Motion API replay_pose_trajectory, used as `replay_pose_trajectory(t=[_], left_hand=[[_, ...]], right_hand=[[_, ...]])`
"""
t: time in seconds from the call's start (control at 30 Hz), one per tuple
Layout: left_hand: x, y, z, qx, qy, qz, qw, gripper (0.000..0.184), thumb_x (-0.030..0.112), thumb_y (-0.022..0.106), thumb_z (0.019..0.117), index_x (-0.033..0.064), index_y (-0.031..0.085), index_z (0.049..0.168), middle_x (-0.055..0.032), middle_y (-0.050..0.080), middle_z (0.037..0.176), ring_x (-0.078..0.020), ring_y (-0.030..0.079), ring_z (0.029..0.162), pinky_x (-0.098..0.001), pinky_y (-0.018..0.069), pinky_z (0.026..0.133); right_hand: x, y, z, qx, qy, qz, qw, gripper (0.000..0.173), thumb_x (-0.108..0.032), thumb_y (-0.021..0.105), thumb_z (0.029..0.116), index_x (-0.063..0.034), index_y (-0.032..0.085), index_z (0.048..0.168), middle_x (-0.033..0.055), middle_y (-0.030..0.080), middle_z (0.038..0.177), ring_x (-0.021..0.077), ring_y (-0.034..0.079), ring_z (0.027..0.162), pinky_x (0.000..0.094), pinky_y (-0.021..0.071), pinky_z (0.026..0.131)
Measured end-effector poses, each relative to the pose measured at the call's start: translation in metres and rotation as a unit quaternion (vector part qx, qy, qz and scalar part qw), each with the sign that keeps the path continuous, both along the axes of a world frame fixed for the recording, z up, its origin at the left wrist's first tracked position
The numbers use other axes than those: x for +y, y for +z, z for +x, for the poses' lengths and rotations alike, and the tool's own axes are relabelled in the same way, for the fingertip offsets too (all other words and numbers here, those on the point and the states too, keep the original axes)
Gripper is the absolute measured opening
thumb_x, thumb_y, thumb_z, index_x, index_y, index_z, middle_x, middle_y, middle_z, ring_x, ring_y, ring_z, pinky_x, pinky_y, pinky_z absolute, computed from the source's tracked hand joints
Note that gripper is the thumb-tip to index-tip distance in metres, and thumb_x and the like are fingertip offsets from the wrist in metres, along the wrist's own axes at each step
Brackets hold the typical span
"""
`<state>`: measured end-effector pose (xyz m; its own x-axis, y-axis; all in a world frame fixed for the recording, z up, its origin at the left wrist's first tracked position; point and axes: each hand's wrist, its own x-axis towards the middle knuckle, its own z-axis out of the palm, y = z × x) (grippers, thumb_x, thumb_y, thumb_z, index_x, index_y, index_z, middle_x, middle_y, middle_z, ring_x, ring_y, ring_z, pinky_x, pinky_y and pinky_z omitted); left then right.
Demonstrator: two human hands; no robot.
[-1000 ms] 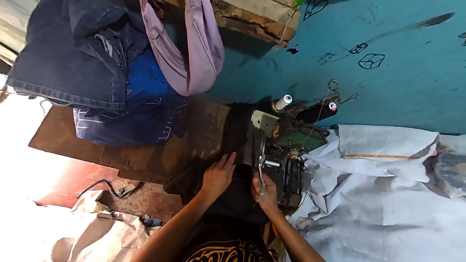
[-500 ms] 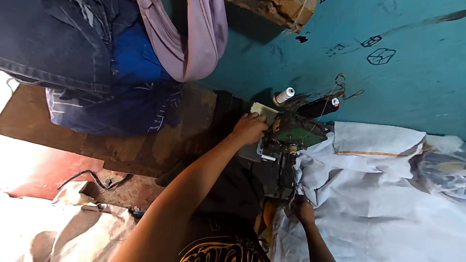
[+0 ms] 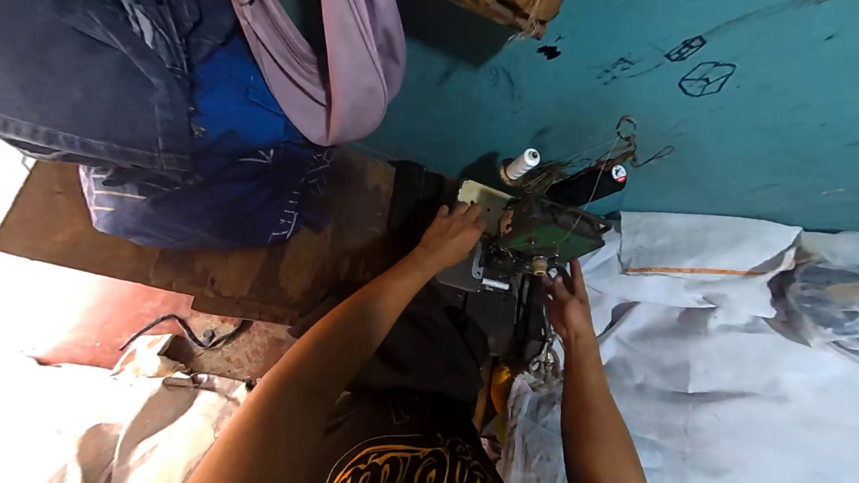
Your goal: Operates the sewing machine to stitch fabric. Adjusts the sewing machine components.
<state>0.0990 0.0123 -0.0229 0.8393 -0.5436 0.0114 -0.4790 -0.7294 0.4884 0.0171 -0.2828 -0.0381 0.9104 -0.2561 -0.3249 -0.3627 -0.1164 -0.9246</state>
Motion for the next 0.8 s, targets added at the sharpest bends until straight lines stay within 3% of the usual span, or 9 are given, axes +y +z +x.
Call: replay_pose_trajectory(t=[0.07,0.17,0.27,0.37,0.47,0.53,0.63,0.8], left_hand=[[0.001,-0.001,-0.001,-0.003,0.006,-0.012,1.0,0.022,0.015,0.054,0.1037,0.0034,0.067,0.116,-0.0177,0.061,0.124,-0.0386,0.056,0.123,-0.0564,0.0477,0.093],[0.002,-0.005,-0.003,-0.003,0.023,-0.037,0.999,0.022,0.016,0.053,0.1043,0.0044,0.067,0.117,-0.0171,0.061,0.123,-0.039,0.056,0.121,-0.0558,0.0491,0.091],[0.001,-0.008,-0.004,0.001,0.029,-0.057,0.998,0.023,0.017,0.053,0.1051,0.0031,0.067,0.116,-0.0179,0.06,0.123,-0.04,0.055,0.122,-0.0549,0.0516,0.091],[-0.002,-0.006,-0.004,0.005,0.044,-0.043,0.998,0.023,0.016,0.051,0.1057,0.0028,0.066,0.116,-0.0181,0.059,0.125,-0.0396,0.055,0.123,-0.0526,0.0525,0.091],[-0.006,-0.006,-0.007,0.002,0.075,-0.044,0.996,0.023,0.014,0.05,0.1059,0.0011,0.065,0.117,-0.0193,0.058,0.124,-0.0399,0.055,0.122,-0.0497,0.0543,0.089],[-0.008,-0.008,-0.01,0.0,0.097,-0.062,0.993,0.023,0.014,0.049,0.1066,0.0007,0.065,0.117,-0.0197,0.058,0.127,-0.0398,0.056,0.122,-0.0481,0.0553,0.088],[-0.007,-0.009,-0.011,0.026,0.116,-0.069,0.991,0.025,0.016,0.047,0.1083,0.001,0.063,0.121,-0.0197,0.056,0.13,-0.0391,0.055,0.125,-0.047,0.0558,0.09],[-0.005,-0.01,-0.009,0.046,0.133,-0.088,0.986,0.028,0.019,0.046,0.109,0.0016,0.064,0.12,-0.0208,0.057,0.128,-0.0408,0.054,0.126,-0.0516,0.055,0.091]], right_hand=[[0.009,-0.009,0.023,-0.029,-0.002,0.054,0.998,0.049,0.001,0.042,0.1033,-0.0093,0.035,0.151,0.0072,0.057,0.132,0.014,0.063,0.111,0.0354,0.0558,0.095],[0.008,-0.008,0.037,0.004,0.013,0.016,1.0,0.031,0.0,0.036,0.105,-0.0014,0.048,0.134,0.005,0.064,0.107,0.0113,0.067,0.09,0.0327,0.0591,0.083],[0.016,-0.004,0.048,0.073,-0.043,-0.054,0.995,0.021,-0.011,0.038,0.1085,-0.0018,0.056,0.111,0.0017,0.062,0.081,0.0094,0.061,0.065,0.0287,0.0567,0.063],[0.023,0.001,0.06,0.138,-0.059,-0.088,0.985,0.017,-0.016,0.041,0.1084,-0.0048,0.054,0.106,0.0004,0.052,0.075,0.0078,0.05,0.056,0.0256,0.0473,0.054],[0.026,0.008,0.06,0.165,-0.066,-0.061,0.982,0.029,-0.027,0.033,0.112,-0.0083,0.051,0.099,-0.0006,0.05,0.062,0.0072,0.046,0.043,0.0219,0.0426,0.042],[0.026,0.008,0.054,0.155,-0.073,-0.003,0.985,0.04,-0.038,0.023,0.1128,-0.0098,0.051,0.106,0.002,0.055,0.066,0.0115,0.052,0.048,0.0264,0.0481,0.045],[0.026,-0.002,0.032,0.107,-0.092,0.055,0.989,0.052,-0.046,0.017,0.1118,-0.0084,0.051,0.122,0.0047,0.061,0.083,0.0151,0.061,0.066,0.0332,0.0548,0.063],[0.034,-0.019,0.0,0.037,-0.117,0.091,0.988,0.037,-0.03,0.031,0.1125,-0.0043,0.049,0.132,0.0053,0.063,0.104,0.0128,0.064,0.083,0.0319,0.0566,0.075]])
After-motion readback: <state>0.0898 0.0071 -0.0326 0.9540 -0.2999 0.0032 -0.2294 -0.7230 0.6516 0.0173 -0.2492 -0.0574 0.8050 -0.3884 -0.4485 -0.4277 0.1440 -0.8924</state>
